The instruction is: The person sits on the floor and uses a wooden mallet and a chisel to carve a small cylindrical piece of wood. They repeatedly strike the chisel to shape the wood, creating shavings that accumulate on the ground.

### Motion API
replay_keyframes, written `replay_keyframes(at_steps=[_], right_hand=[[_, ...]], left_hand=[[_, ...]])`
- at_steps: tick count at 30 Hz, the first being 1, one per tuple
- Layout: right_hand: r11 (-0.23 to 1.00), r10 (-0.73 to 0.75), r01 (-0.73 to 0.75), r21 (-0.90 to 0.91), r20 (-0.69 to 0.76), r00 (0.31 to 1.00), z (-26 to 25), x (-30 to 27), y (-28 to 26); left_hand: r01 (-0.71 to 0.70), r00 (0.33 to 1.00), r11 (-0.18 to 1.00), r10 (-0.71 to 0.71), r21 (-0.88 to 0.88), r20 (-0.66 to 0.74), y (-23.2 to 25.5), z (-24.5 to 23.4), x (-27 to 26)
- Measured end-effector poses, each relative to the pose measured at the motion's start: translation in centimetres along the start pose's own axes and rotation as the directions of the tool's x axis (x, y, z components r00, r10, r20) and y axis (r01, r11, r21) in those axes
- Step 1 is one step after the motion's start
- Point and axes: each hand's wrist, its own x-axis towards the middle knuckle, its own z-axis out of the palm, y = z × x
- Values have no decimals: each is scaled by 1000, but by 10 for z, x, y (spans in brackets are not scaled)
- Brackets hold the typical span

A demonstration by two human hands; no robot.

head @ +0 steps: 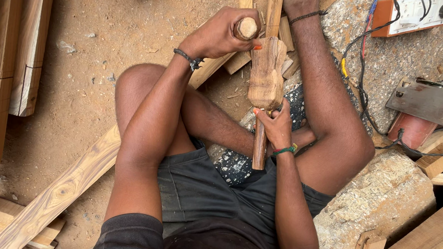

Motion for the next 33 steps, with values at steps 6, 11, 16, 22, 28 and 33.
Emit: replay_keyframes(at_steps=[6, 11, 16, 22, 28, 33], right_hand=[[999, 42, -42, 24, -4, 999, -1, 0, 0], [997, 46, -48, 57, 25, 999, -2, 2, 3], [999, 31, -31, 8, 51, 998, -2, 4, 3], [992, 82, -89, 94, 79, 994, -1, 1, -1], [978, 122, -136, 160, 93, 988, 0, 1, -5], [965, 132, -135, 225, 28, 991, 0, -1, 6]], left_hand=[[56, 998, 998, -56, -1, -2, 6, 0, -12], [51, 997, 996, -54, -72, -47, 5, -5, -17], [-18, 993, 997, 9, -71, -121, 1, -17, -25], [-17, 993, 1000, 18, 6, -118, -5, -11, -17], [53, 993, 996, -60, -67, -103, -4, -10, -9], [24, 994, 996, -34, -89, -105, -6, -10, -9]])
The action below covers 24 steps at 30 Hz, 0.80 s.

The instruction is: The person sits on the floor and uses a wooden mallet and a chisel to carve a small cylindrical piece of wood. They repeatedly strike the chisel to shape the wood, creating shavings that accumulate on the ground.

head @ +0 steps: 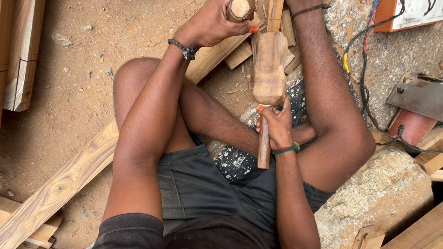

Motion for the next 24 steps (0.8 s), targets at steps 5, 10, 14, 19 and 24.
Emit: replay_keyframes(at_steps=[5, 10, 14, 19, 24], right_hand=[[883, -184, 96, 460, 151, 971, -9, -12, -15], [653, -604, 407, 639, 115, 789, -39, -42, -89], [483, -846, 832, 274, -98, 524, -61, -66, -163], [431, -888, 902, -31, -191, 418, -66, -62, -206], [369, -911, 798, -476, -15, 412, -31, -38, -196]], left_hand=[[25, 999, 998, -24, -56, 29, 7, 3, 2], [52, 998, 997, -50, -52, 35, 9, 7, 1], [27, 999, 998, -24, -60, 40, 10, 8, 2], [117, 992, 991, -113, -65, 54, 12, 9, 3], [119, 992, 992, -117, -35, 39, -3, 15, 2]])
